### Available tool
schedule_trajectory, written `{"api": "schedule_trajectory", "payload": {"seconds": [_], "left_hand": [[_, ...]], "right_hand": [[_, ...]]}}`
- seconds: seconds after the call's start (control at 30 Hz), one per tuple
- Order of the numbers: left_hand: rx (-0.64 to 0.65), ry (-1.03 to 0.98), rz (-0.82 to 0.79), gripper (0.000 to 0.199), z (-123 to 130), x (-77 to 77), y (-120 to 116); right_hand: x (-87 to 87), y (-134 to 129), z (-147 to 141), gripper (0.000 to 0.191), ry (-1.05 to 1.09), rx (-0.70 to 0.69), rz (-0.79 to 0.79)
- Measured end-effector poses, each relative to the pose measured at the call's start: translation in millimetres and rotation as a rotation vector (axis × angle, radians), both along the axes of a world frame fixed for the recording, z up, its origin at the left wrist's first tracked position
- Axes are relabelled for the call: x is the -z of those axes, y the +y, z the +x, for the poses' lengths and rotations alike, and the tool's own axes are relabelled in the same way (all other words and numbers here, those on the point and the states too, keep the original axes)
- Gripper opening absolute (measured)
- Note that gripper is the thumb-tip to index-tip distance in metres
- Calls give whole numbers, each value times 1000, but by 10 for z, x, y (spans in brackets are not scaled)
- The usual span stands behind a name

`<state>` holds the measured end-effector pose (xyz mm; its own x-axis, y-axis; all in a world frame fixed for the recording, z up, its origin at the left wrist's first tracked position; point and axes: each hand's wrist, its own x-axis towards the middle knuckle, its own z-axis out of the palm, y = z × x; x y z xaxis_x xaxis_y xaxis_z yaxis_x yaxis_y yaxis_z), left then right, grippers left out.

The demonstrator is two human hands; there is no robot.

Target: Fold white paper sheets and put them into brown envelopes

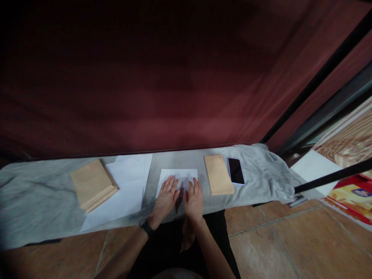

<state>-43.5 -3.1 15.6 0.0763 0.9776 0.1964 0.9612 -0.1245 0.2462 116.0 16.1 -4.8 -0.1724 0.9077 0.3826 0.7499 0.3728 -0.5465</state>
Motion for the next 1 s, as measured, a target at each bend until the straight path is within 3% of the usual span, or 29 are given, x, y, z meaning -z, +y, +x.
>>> {"api": "schedule_trajectory", "payload": {"seconds": [0.13, 0.23, 0.43, 0.63, 1.0], "left_hand": [[68, 25, -78, 62, 102, 159, 112], [94, 24, -64, 66, 59, 219, 167], [60, 53, -72, 61, -84, 269, 331], [-14, 90, -88, 58, -117, 204, 478], [-119, 130, -49, 58, -187, 196, 564]], "right_hand": [[-70, 112, -331, 51, 30, -179, -92], [-102, 217, -473, 51, -10, -237, -90], [-92, 362, -498, 50, -140, -210, -78], [-23, 455, -473, 50, -167, -168, -63], [63, 540, -453, 55, -262, -63, -53]]}}
